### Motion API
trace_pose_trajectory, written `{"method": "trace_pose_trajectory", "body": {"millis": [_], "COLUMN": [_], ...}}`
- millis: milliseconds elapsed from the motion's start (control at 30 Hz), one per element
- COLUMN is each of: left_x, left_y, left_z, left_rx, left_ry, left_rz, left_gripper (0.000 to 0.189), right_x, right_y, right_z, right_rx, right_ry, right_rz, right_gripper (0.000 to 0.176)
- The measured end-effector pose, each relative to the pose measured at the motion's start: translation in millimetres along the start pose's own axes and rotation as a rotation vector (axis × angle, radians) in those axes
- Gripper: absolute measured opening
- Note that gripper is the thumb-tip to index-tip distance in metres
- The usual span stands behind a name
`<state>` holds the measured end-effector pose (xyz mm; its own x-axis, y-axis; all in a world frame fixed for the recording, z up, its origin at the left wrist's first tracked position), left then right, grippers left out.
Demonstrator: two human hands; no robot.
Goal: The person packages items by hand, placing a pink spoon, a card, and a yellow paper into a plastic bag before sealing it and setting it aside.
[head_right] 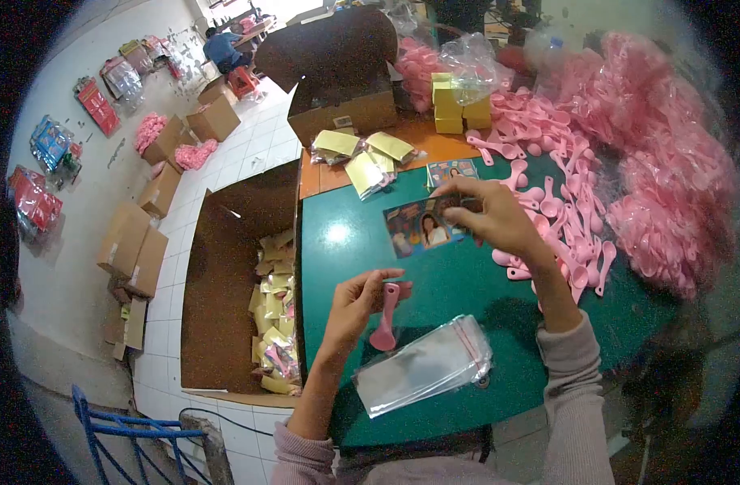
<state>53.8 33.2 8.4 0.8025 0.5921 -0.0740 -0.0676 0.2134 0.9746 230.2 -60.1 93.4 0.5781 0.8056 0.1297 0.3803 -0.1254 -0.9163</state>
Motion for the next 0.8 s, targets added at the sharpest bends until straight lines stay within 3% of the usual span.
{"method": "trace_pose_trajectory", "body": {"millis": [33, 100, 200, 300, 367, 467, 533, 600, 667, 733, 800], "left_x": [0.6, 0.1, -1.2, -0.9, 6.3, 15.0, 18.3, 25.4, 21.2, 18.2, 13.1], "left_y": [-1.3, -0.4, 8.7, 15.7, 17.3, 32.1, 28.7, 18.0, 7.9, 9.1, 4.9], "left_z": [-0.2, 0.8, 4.7, 5.3, 3.4, 13.3, 20.4, 25.7, 28.8, 25.2, 15.4], "left_rx": [0.019, 0.041, 0.063, 0.157, 0.452, 0.628, 0.578, 0.596, 0.632, 0.67, 0.721], "left_ry": [-0.002, -0.011, -0.064, -0.106, -0.175, -0.286, -0.323, -0.318, -0.243, -0.165, -0.254], "left_rz": [0.002, 0.005, 0.024, -0.022, -0.045, 0.084, 0.07, 0.122, 0.165, 0.207, -0.015], "left_gripper": [0.035, 0.034, 0.034, 0.034, 0.034, 0.033, 0.032, 0.035, 0.039, 0.044, 0.052], "right_x": [-6.1, -19.0, -27.8, -31.0, -31.3, -30.3, -29.1, -26.2, -30.0, -34.8, -39.5], "right_y": [-0.4, -17.8, -28.0, -29.7, -27.9, -22.4, -6.7, 15.6, 30.1, 35.9, 52.2], "right_z": [2.4, 6.3, 6.9, 7.0, 8.5, 12.7, 20.6, 30.7, 41.3, 45.1, 46.2], "right_rx": [0.002, -0.17, -0.326, -0.397, -0.432, -0.275, -0.16, -0.138, -0.131, -0.101, 0.094], "right_ry": [0.005, -0.016, -0.02, -0.065, -0.105, -0.191, -0.324, -0.355, -0.395, -0.386, -0.462], "right_rz": [0.004, -0.362, -0.497, -0.497, -0.497, -0.371, -0.074, -0.07, -0.33, -0.342, 0.144], "right_gripper": [0.021, 0.019, 0.02, 0.019, 0.019, 0.022, 0.025, 0.027, 0.025, 0.022, 0.015]}}
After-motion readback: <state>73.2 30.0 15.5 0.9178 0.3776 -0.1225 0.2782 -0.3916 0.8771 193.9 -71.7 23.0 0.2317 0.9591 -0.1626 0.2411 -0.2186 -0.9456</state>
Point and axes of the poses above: each hand's wrist, its own x-axis towards the middle knuckle, its own z-axis out of the palm, y = z × x, the point moved 5 cm from there along x, towards the middle knuckle, and after that the axes turned 9 degrees about y, right-handed, at the moved point
